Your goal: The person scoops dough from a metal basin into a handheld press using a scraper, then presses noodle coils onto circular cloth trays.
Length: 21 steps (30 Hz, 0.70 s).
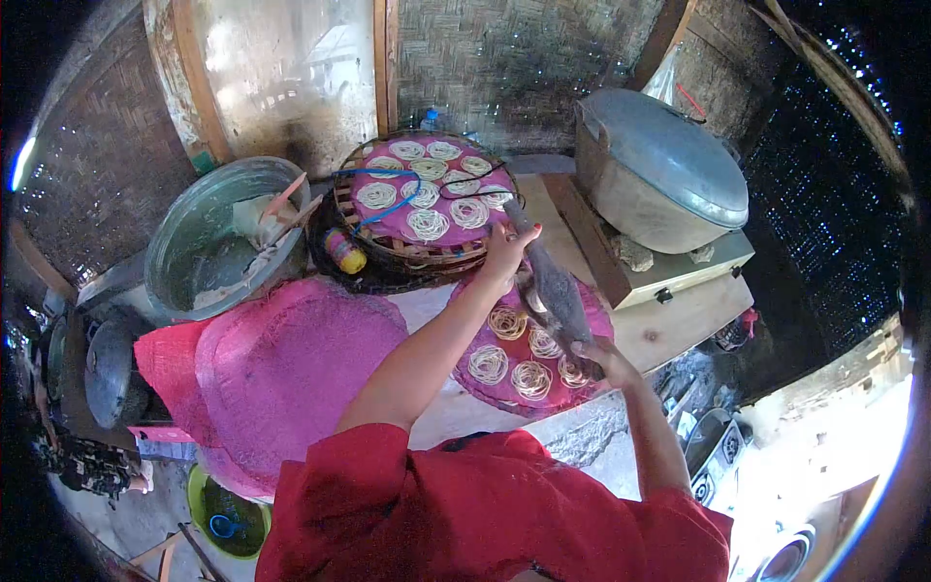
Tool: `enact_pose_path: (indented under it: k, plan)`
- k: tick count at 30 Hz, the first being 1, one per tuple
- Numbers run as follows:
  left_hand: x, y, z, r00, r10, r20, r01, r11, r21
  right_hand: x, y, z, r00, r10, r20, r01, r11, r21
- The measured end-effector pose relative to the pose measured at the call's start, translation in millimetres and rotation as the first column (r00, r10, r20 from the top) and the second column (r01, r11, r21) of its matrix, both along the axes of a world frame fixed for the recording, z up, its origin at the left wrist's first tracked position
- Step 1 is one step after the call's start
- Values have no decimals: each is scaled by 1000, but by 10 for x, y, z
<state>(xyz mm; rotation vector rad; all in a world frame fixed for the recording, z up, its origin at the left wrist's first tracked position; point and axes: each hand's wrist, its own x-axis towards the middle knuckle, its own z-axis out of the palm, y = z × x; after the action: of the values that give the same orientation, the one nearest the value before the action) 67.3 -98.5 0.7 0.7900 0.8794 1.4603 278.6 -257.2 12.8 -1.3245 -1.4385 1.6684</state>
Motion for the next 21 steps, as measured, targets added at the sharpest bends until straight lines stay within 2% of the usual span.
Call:
enact_pose_path:
  k: [1, 2, 4, 5, 7, 8, 10, 11, 12, 14, 15, 18, 20, 21]
  plan:
    - [-19, -52, 50, 999, -34, 36, 33, 999, 36, 19, 36, -145, 999, -29, 45, 25, 997, 79]
    - [-38, -95, 109, 999, -33, 35, 32, 999, 39, 67, 77, -245, 999, -27, 44, 23, 996, 82]
    - [-84, -146, 190, 997, -25, -70, 37, 984, 177, 86, 123, -291, 989, 50, 138, -68, 990, 124]
    - [-118, -154, 239, 997, -21, -72, 34, 983, 179, 102, 141, -300, 989, 53, 136, -71, 989, 126]
    - [-204, -171, 378, 955, 57, -292, 16, 970, 241, 55, 125, -176, 988, 58, 141, -84, 979, 186]
    - [-246, -159, 441, 954, 60, -293, 12, 971, 240, 33, 99, -50, 988, 62, 140, -87, 979, 185]
    - [-339, -161, 589, 931, 184, -316, -53, 923, 382, -104, 10, 314, 989, 104, 106, -121, 978, 169]
    - [-382, -212, 673, 951, 173, -258, -71, 930, 360, -123, 17, 271, 994, 96, 60, -108, 962, 252]
    - [-439, -239, 720, 950, 175, -259, -74, 931, 358, -138, 10, 323, 993, 99, 59, -111, 962, 250]
    - [-529, -247, 774, 958, 191, -212, -92, 911, 403, -170, -1, 515, 969, 237, 70, -245, 957, 155]
    - [-542, -262, 789, 941, 260, -218, -166, 913, 372, -203, -3, 536, 968, 239, 70, -248, 957, 154]
    - [-647, -378, 802, 956, 241, -169, -163, 911, 378, -288, 32, 530, 962, 269, 37, -271, 946, 180]
    - [-670, -450, 738, 945, 291, -149, -202, 879, 432, -285, 92, 404, 961, 246, 126, -261, 957, 127]
    - [-697, -509, 695, 960, 258, -110, -212, 925, 316, -298, 108, 433, 960, 249, 126, -264, 956, 127]
